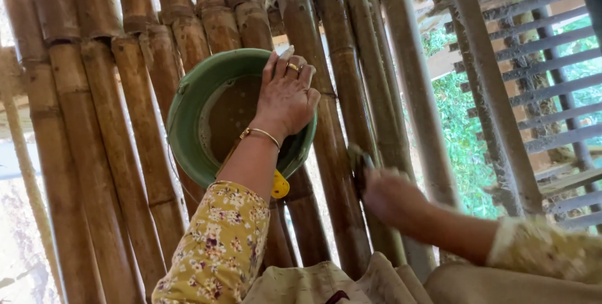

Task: The person scrubs a bamboo wall with a brush and a bucket of water, then uses a knife to scrape the bamboo surface. The person holds the bucket with one hand while scrubbing and scraping with the other.

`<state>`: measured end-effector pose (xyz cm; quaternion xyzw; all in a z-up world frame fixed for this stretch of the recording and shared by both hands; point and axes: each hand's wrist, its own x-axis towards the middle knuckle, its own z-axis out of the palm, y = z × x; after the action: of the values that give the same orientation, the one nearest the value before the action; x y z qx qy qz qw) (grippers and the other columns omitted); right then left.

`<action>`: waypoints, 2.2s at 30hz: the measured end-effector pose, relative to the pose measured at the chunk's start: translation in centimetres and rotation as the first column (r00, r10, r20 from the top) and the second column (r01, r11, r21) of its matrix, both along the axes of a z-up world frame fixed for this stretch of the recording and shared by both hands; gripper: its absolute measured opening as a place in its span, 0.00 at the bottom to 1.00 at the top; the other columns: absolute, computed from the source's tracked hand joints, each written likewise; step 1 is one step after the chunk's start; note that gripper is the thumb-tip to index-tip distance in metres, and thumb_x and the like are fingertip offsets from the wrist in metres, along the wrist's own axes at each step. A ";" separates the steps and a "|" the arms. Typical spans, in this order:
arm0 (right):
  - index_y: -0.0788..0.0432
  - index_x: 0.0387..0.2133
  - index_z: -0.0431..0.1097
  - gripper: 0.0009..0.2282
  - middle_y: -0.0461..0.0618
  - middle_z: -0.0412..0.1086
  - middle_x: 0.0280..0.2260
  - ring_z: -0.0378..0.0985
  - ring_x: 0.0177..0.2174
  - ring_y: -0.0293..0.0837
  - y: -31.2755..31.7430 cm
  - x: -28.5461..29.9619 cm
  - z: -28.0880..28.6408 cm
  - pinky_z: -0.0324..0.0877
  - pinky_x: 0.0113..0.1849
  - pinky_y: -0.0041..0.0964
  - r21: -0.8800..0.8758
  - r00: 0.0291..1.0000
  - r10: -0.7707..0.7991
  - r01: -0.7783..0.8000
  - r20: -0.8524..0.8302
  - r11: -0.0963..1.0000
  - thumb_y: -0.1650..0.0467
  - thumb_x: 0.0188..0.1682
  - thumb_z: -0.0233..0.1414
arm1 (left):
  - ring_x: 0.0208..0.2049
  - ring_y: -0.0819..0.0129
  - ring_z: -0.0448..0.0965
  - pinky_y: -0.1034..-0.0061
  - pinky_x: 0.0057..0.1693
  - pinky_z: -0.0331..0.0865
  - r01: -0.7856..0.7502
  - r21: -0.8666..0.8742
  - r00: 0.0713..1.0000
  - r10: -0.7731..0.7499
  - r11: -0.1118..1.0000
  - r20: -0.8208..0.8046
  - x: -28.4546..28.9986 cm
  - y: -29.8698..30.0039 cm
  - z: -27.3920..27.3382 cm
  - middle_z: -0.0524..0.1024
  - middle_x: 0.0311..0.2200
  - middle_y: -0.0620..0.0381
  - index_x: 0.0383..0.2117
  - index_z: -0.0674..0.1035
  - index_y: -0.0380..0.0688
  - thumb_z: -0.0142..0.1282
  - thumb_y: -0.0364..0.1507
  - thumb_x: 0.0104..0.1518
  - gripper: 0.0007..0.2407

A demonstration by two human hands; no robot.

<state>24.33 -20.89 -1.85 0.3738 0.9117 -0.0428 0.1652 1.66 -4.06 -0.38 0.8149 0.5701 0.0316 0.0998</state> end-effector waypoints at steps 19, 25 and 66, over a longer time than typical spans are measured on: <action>0.46 0.07 0.60 0.18 0.37 0.58 0.06 0.64 0.09 0.37 22.2 0.4 1.2 0.68 0.18 0.36 0.111 0.920 -0.388 0.381 0.056 0.918 0.67 0.50 0.39 | 0.63 0.60 0.46 0.61 0.67 0.34 -0.009 0.023 1.000 0.010 1.000 -0.020 0.2 0.1 -0.2 0.62 0.51 0.54 0.43 0.67 0.53 0.32 0.38 0.50 0.16; 0.56 0.08 0.71 0.12 0.50 0.66 0.10 0.75 0.17 0.50 22.4 -3.1 -3.1 0.72 0.20 0.47 0.152 0.968 -0.243 0.249 -0.056 0.956 0.71 0.40 0.49 | 0.64 0.60 0.44 0.61 0.67 0.33 -0.017 -0.041 1.000 0.016 0.999 -0.004 0.3 0.4 0.1 0.61 0.52 0.54 0.44 0.66 0.53 0.31 0.38 0.49 0.17; 0.49 0.09 0.58 0.10 0.40 0.54 0.11 0.62 0.14 0.41 12.4 3.4 -5.2 0.54 0.17 0.39 0.444 0.964 -0.136 0.228 -0.228 0.867 0.69 0.38 0.49 | 0.64 0.60 0.42 0.61 0.67 0.31 0.002 -0.077 1.000 -0.003 0.997 -0.013 -0.1 -0.2 0.7 0.59 0.53 0.53 0.43 0.66 0.52 0.32 0.38 0.50 0.16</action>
<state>27.71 -8.49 -7.06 0.4812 0.8672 0.1266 -0.0217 1.61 -4.21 0.31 0.8113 0.5706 0.0041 0.1274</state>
